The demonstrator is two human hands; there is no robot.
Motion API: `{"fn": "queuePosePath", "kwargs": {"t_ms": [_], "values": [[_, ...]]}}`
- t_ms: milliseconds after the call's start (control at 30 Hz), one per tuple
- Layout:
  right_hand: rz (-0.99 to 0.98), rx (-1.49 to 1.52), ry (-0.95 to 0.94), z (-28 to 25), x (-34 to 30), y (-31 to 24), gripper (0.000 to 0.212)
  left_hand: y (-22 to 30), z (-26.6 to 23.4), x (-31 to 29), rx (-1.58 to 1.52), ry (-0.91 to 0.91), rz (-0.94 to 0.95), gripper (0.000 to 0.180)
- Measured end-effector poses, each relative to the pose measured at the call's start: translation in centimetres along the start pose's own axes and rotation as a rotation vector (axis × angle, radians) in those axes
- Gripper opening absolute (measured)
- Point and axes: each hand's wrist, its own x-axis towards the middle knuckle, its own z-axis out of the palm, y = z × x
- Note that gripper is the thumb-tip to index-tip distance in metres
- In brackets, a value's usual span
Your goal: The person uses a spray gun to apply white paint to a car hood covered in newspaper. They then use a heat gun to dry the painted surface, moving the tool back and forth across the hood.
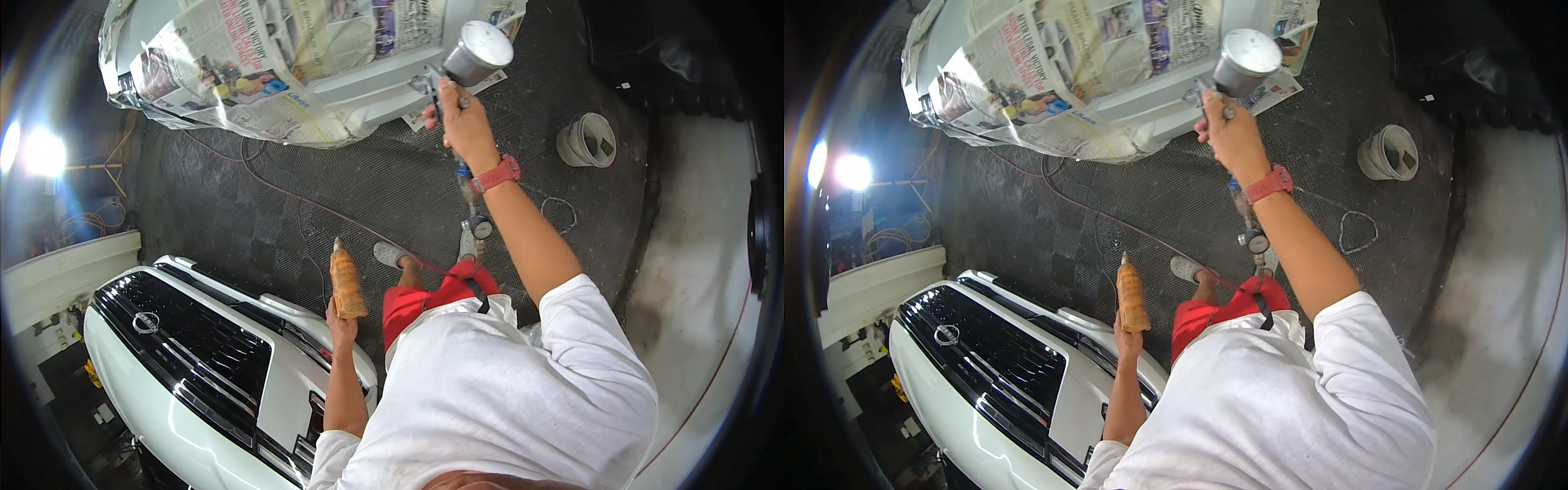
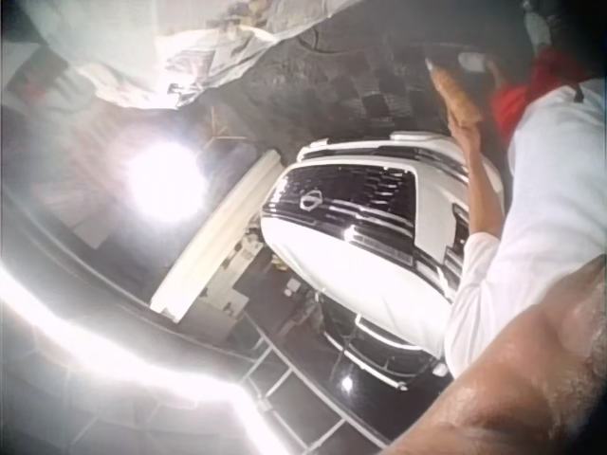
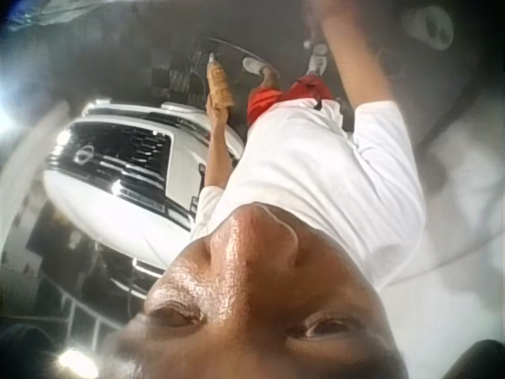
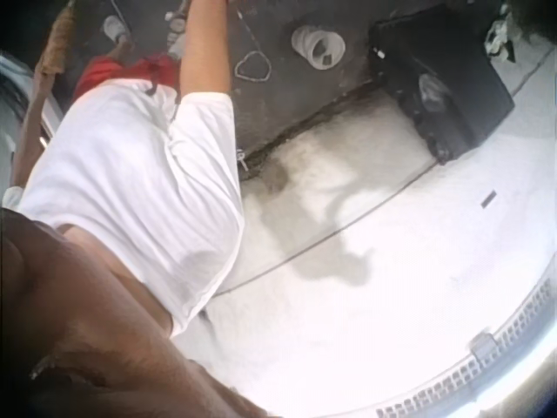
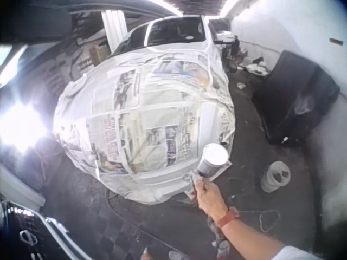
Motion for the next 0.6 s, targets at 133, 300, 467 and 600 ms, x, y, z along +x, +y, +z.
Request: {"fn": "queuePosePath", "kwargs": {"t_ms": [133,300,467,600], "values": [[-0.063,0.009,-0.072,7.9,-1.2,-0.2,0.053,-2.8,-3.5,1.3,-0.143,0.080,-0.008,0.042],[-0.053,-0.055,-0.189,14.4,-2.3,-0.5,0.056,-5.8,-6.5,2.9,-0.274,0.076,0.022,0.046],[0.009,0.003,-0.148,14.4,-3.2,-0.1,0.052,-9.5,-7.3,4.2,-0.284,0.039,0.011,0.048],[-0.025,-0.011,0.074,9.0,-2.5,0.6,0.056,-10.1,-7.4,5.2,-0.254,-0.020,-0.025,0.050]]}}
